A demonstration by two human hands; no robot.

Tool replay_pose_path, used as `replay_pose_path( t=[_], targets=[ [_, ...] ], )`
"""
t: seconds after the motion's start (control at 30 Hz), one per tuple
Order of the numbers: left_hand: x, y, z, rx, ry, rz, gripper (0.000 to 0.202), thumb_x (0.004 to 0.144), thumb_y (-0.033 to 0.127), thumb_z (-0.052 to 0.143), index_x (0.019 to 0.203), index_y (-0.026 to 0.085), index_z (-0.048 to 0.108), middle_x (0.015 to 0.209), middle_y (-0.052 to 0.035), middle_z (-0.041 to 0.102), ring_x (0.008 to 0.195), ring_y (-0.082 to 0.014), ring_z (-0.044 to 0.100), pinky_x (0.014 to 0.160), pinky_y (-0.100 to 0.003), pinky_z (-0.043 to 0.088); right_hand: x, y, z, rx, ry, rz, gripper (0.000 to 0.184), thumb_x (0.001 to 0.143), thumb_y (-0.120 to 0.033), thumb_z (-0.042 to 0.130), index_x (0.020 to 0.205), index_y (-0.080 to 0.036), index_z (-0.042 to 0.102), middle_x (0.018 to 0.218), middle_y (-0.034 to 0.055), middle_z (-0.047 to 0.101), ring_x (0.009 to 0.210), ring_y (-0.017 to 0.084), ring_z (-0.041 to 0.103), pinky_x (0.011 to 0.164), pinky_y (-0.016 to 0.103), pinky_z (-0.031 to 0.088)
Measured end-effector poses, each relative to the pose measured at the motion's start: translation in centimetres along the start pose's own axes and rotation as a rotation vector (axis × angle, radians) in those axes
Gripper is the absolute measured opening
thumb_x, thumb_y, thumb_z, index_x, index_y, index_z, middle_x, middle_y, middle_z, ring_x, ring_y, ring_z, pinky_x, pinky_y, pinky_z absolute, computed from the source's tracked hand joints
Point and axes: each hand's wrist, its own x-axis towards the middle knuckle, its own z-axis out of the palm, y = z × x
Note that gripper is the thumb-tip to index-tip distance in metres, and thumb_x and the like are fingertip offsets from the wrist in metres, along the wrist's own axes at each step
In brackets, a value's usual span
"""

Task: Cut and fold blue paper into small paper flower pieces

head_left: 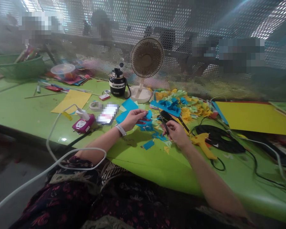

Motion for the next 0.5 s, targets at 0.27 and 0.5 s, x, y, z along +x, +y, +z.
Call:
replay_pose_path(
  t=[0.27, 0.5],
  targets=[
    [0.5, 0.2, 0.6, -0.225, 0.088, -0.154, 0.025, 0.083, 0.032, 0.076, 0.076, 0.013, 0.061, 0.070, -0.0079, 0.072, 0.074, -0.0186, 0.075, 0.064, -0.023, 0.058, 1.2, 2.2, -0.3, -0.377, 0.127, -0.041, 0.042, 0.069, -0.061, 0.071, 0.067, -0.023, 0.053, 0.059, 0.0020, 0.062, 0.052, 0.016, 0.053, 0.051, 0.030, 0.041],
    [0.0, 0.1, 0.6, -0.249, -0.014, -0.099, 0.004, 0.082, 0.008, 0.070, 0.084, 0.011, 0.068, 0.091, -0.0102, 0.076, 0.086, -0.0179, 0.074, 0.085, -0.030, 0.057, 1.9, 2.8, -0.5, -0.706, 0.135, -0.006, 0.018, 0.075, -0.037, 0.070, 0.069, -0.023, 0.060, 0.074, 0.0055, 0.071, 0.071, 0.023, 0.065, 0.061, 0.031, 0.041]
  ],
)
